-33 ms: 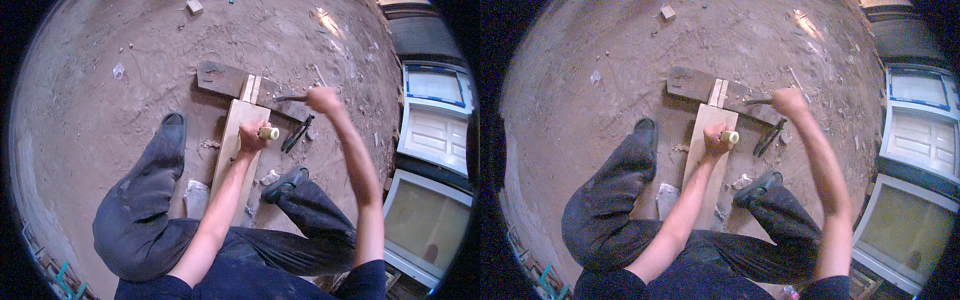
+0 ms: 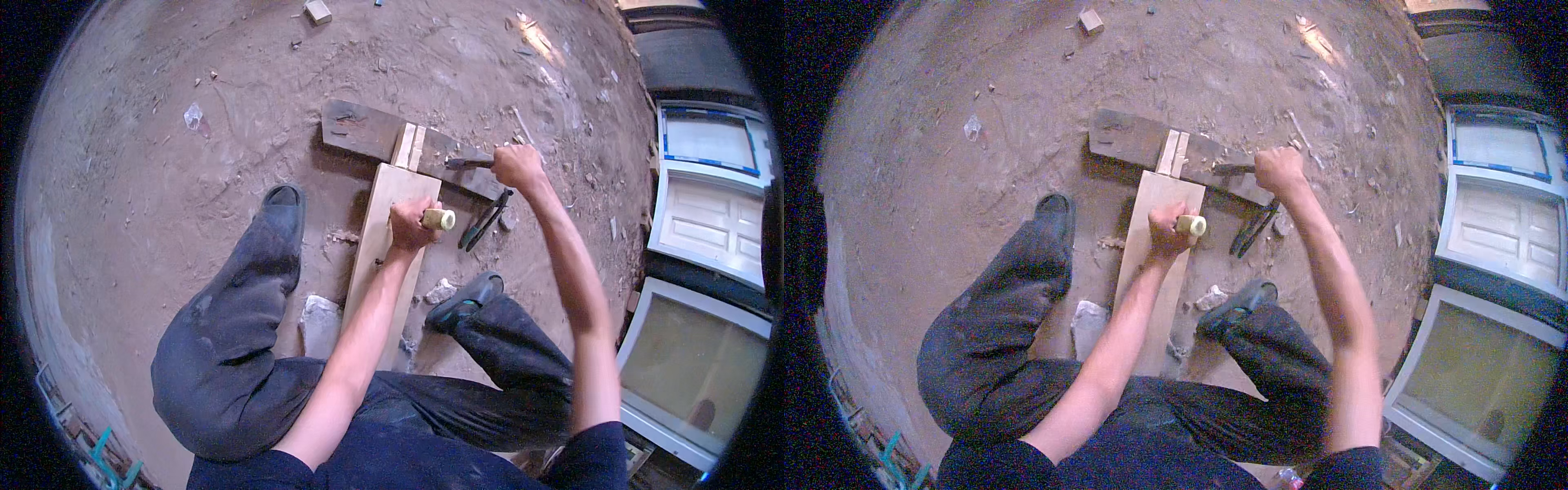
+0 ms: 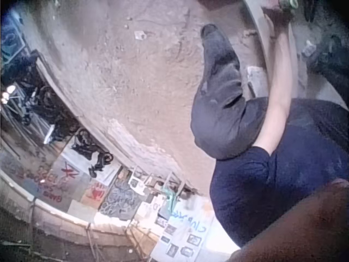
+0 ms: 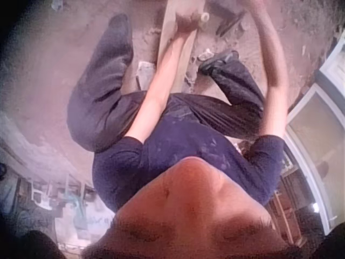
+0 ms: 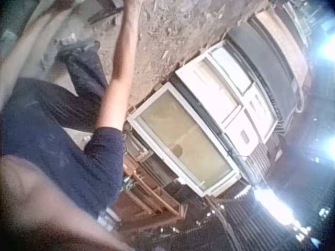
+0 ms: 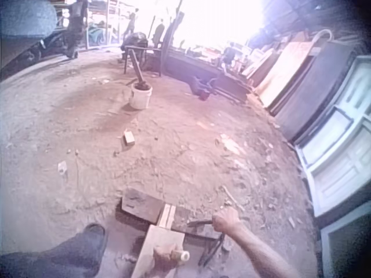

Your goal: The person chisels a piece of wood. The person holds a chisel against the wood and strikes it with a hammer to carve out sections.

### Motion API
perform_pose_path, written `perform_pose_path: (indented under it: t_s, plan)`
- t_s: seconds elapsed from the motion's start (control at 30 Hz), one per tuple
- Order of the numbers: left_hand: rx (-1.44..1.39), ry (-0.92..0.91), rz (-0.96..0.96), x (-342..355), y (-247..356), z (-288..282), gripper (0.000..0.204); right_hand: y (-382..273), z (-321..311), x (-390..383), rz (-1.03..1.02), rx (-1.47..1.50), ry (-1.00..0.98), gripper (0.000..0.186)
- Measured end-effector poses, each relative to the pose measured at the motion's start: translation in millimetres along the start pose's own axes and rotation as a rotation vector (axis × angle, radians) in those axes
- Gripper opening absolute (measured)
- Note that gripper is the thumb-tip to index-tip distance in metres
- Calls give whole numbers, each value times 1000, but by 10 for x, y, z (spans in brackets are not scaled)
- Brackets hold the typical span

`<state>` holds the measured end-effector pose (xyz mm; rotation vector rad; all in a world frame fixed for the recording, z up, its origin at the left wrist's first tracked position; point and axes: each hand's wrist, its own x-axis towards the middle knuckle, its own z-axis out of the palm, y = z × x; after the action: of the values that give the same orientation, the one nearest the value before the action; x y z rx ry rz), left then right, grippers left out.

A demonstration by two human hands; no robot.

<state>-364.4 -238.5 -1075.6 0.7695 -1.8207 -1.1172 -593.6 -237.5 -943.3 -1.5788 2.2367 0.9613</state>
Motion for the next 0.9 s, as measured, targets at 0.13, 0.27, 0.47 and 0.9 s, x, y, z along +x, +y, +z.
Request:
perform_pose_path:
  t_s: [0.13,0.27,0.47,0.9]
  plan:
    - [-11,-3,23,-13,40,0,30,-108,-51,90,34,91,96,26]
    - [-41,11,-2,86,89,6,26,-14,-24,129,26,22,108,30]
    - [-83,-34,-34,28,94,56,24,494,-1047,-514,207,53,-113,33]
    - [-7,8,-8,36,95,-13,29,-12,93,11,322,190,43,33]
